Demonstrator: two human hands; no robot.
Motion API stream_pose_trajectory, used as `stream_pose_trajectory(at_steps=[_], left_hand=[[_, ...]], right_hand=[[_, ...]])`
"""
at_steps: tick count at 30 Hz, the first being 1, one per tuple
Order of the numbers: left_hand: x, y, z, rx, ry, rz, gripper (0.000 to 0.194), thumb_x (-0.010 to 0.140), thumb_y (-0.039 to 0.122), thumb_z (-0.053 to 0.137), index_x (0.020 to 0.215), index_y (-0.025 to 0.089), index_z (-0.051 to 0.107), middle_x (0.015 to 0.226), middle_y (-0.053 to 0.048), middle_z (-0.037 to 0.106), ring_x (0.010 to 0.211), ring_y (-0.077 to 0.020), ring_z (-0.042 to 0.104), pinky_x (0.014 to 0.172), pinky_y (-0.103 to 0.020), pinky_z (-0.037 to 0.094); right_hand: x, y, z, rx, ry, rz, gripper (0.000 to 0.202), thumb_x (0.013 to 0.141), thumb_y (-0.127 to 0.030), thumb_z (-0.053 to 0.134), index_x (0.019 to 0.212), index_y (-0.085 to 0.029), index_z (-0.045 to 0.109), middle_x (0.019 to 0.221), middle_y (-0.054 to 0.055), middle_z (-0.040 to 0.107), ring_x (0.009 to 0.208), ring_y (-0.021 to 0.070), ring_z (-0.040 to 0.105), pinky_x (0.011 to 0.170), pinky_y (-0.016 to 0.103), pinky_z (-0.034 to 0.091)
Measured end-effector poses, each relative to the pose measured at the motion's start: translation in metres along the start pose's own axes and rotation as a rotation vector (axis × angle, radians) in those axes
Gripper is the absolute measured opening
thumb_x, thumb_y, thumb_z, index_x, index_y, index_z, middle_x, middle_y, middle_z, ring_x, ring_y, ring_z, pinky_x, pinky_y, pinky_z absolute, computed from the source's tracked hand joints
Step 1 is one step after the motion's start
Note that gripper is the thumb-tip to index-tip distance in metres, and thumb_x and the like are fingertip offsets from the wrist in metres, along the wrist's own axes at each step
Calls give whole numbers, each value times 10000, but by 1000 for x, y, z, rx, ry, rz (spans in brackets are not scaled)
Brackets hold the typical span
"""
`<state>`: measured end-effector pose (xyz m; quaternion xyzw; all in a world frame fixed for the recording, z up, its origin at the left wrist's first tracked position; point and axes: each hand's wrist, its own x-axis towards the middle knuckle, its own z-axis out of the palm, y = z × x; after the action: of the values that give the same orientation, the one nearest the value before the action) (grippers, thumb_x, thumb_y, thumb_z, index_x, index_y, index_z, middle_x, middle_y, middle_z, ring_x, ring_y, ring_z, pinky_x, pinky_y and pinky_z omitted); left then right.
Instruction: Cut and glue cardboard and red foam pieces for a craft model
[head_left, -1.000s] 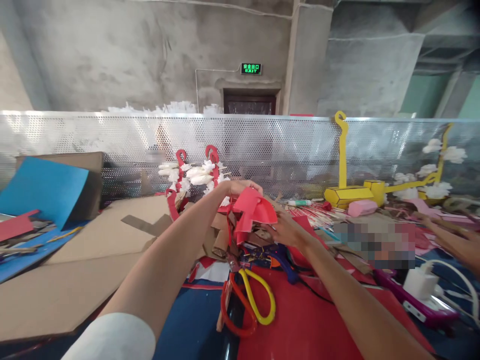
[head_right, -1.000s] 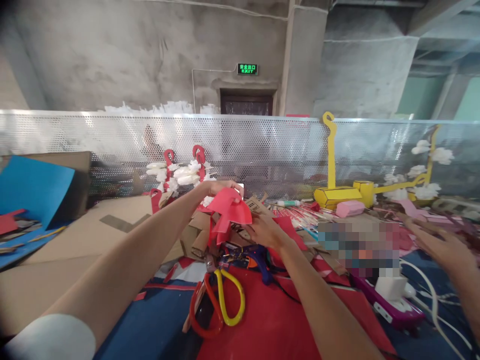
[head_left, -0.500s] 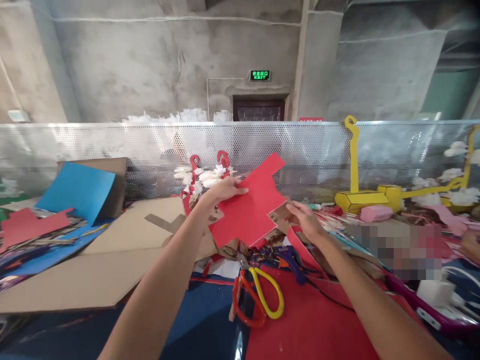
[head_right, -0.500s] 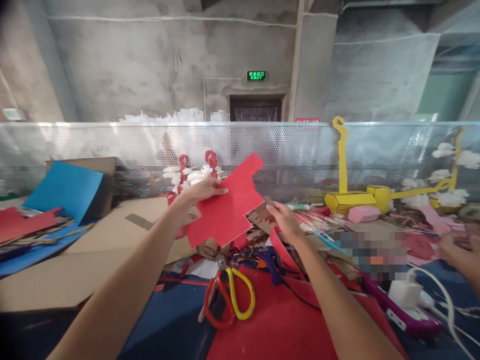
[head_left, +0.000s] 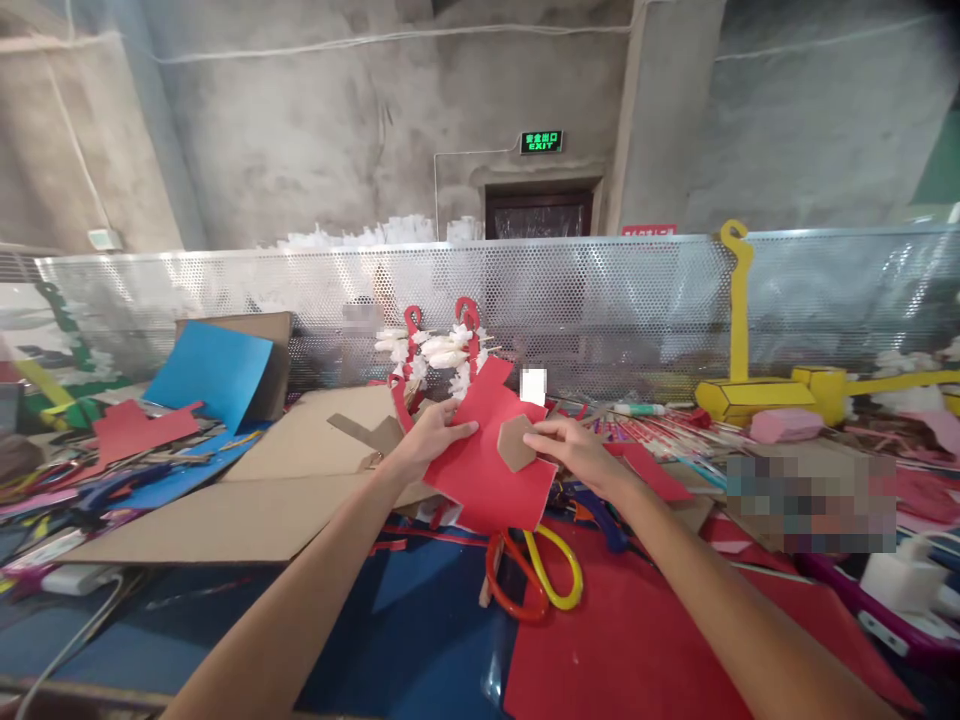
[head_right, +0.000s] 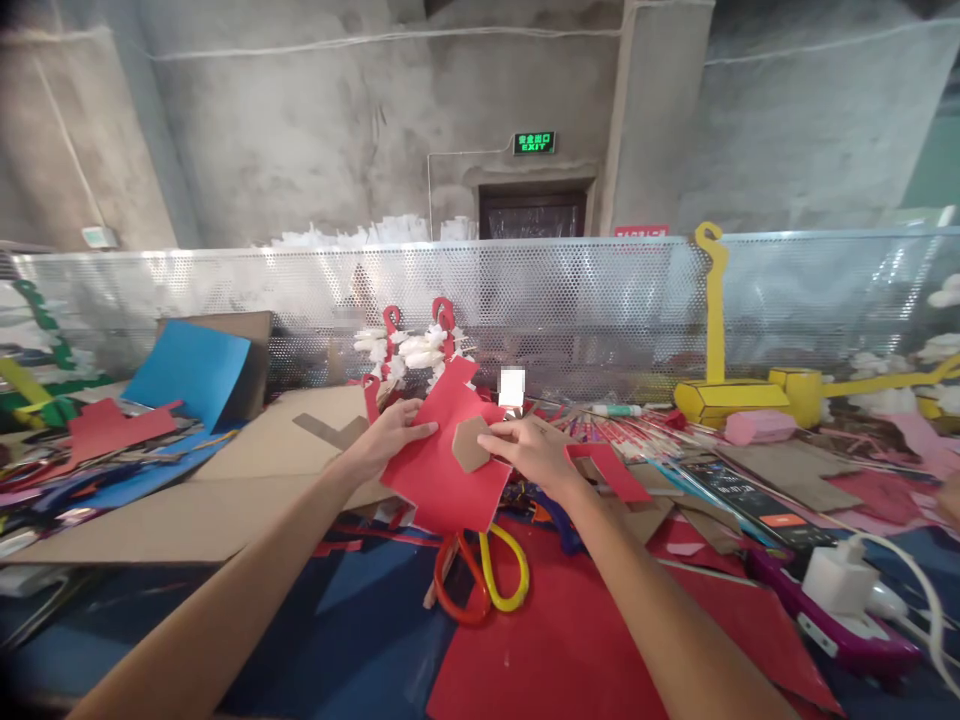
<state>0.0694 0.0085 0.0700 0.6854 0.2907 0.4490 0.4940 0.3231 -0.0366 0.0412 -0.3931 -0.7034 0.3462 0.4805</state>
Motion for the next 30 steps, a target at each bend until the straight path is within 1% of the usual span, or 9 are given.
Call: stream_pose_trajectory(at_steps=[4, 8, 11, 16, 20, 23, 27, 28, 30], left_hand=[[-17, -1, 3, -8, -5, -7, 590, 665, 403, 935, 1156, 195, 683, 1158, -126, 784, 962, -312, 776, 773, -387, 655], [-18, -12, 5, 9, 151, -24, 554, 649, 397, 944, 1088, 210, 662, 1079, -104, 801, 859, -306, 787, 690, -400, 665], [-17, -23, 6, -88, 139, 18, 485, 697, 411, 911, 1045, 210, 640, 1067, -96, 797, 854, -293, 785, 720, -412, 663], [-16, -33, 3, -125, 31, 17, 527, 721, 390, 897, 1128, 217, 609, 1099, -90, 784, 910, -280, 783, 772, -393, 650], [-15, -34, 3, -64, -24, 77, 592, 748, 386, 882, 1246, 195, 626, 1257, -121, 743, 1134, -301, 726, 926, -382, 611], [-13, -35, 8, -81, -71, 99, 642, 749, 406, 879, 1291, 180, 621, 1270, -138, 741, 1155, -329, 716, 940, -413, 606], [-12, -40, 17, -43, -19, 165, 601, 724, 400, 897, 1232, 172, 670, 1234, -136, 762, 1120, -334, 728, 915, -408, 614], [-13, -41, 20, -39, 13, 176, 584, 725, 406, 895, 1216, 173, 682, 1218, -132, 769, 1102, -331, 735, 902, -403, 617], [-15, -41, 27, -49, 89, 180, 538, 732, 431, 885, 1168, 169, 709, 1178, -127, 786, 1051, -323, 751, 868, -391, 624]], right_hand=[[-1, -6, 11, -145, 38, -15, 310, 874, -471, 674, 781, -198, 787, 824, 33, 760, 802, 242, 684, 706, 316, 504], [2, 2, 12, -86, 64, 6, 330, 863, -498, 675, 797, -194, 784, 807, 33, 763, 811, 259, 699, 706, 336, 525], [5, 9, 10, -18, 111, 17, 339, 843, -519, 700, 842, -192, 786, 881, 59, 786, 889, 288, 722, 761, 372, 559], [11, 13, 6, 95, 219, -31, 356, 772, -459, 779, 1005, -191, 756, 1061, 104, 782, 999, 287, 724, 894, 414, 566], [16, 18, 5, 85, 378, -100, 463, 722, -425, 812, 1102, -197, 678, 987, 88, 759, 909, 265, 721, 867, 420, 578], [19, 22, 10, 69, 408, -143, 664, 715, -387, 821, 1302, -211, 564, 944, 67, 747, 839, 261, 724, 831, 433, 596], [17, 21, 26, 173, 377, -188, 953, 759, -368, 806, 1550, -274, 283, 1218, 118, 732, 1026, 289, 740, 887, 453, 613], [16, 19, 31, 200, 354, -190, 964, 771, -376, 803, 1561, -284, 260, 1277, 124, 714, 1078, 296, 731, 894, 456, 616], [13, 14, 38, 257, 306, -185, 879, 775, -385, 814, 1517, -275, 356, 1322, 121, 701, 1137, 311, 716, 902, 461, 616]])
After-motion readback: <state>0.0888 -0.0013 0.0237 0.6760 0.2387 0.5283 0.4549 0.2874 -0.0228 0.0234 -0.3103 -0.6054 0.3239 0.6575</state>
